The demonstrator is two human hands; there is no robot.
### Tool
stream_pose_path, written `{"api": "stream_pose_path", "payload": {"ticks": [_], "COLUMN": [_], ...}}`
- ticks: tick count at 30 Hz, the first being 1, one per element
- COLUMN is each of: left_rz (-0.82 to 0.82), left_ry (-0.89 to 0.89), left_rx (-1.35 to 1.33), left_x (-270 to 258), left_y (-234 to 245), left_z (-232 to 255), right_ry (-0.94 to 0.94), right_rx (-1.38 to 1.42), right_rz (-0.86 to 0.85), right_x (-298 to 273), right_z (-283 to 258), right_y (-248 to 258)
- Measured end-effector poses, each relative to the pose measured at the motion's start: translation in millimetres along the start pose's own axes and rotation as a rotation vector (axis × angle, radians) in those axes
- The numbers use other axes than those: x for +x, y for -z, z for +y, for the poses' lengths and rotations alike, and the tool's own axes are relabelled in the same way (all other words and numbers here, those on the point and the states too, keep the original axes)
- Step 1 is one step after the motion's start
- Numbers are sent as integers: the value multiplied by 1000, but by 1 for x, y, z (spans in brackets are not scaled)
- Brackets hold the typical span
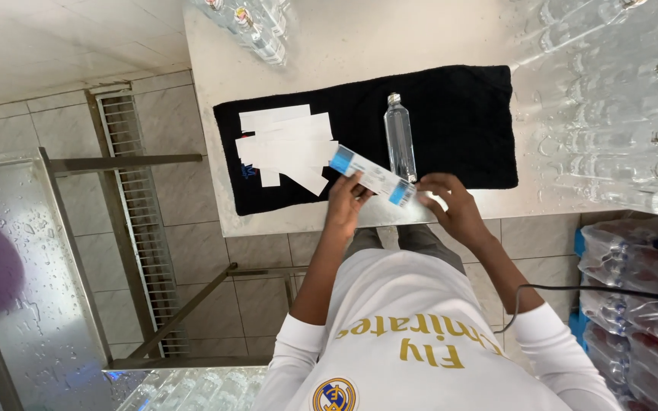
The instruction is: The person repeatedly picks up clear plastic water bottles, places them on a black mat, and wraps printed labels around them by hand. The labeled bottles are then set aside on a nearby surface.
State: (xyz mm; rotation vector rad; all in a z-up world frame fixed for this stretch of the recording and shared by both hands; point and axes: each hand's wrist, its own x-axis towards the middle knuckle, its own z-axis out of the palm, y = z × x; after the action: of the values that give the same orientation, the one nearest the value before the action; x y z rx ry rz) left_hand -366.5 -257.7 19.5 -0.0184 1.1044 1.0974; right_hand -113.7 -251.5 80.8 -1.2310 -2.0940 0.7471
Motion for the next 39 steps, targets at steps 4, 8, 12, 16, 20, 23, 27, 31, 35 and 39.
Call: {"api": "stream_pose_path", "payload": {"ticks": [4, 8, 12, 16, 20, 23, 27, 31, 35, 39], "left_rz": [173, 189, 194, 194, 186, 152, 97, 97, 120, 109], "left_ry": [-228, -338, -353, -317, -286, -272, -279, -280, -275, -216], "left_rx": [-30, 54, 57, 16, 19, 49, 98, 130, 140, 111], "left_x": [-39, -51, -60, -62, -55, -51, -53, -55, -52, -48], "left_y": [-8, -4, -14, -20, -27, -37, -52, -56, -42, -29], "left_z": [62, 84, 91, 85, 74, 70, 75, 73, 63, 45], "right_ry": [-275, -215, -429, -632, -682, -555, -563, -651, -630, -683], "right_rx": [-186, -481, -309, -136, -198, -282, -383, -302, -235, -418], "right_rz": [244, 172, 300, 453, 471, 391, 289, 387, 382, 206], "right_x": [6, 39, 36, 1, -18, -4, 11, -12, 0, 17], "right_z": [77, 65, 97, 132, 149, 134, 143, 188, 174, 184], "right_y": [-98, -143, -133, -84, -46, -51, -65, -51, -27, -29]}}
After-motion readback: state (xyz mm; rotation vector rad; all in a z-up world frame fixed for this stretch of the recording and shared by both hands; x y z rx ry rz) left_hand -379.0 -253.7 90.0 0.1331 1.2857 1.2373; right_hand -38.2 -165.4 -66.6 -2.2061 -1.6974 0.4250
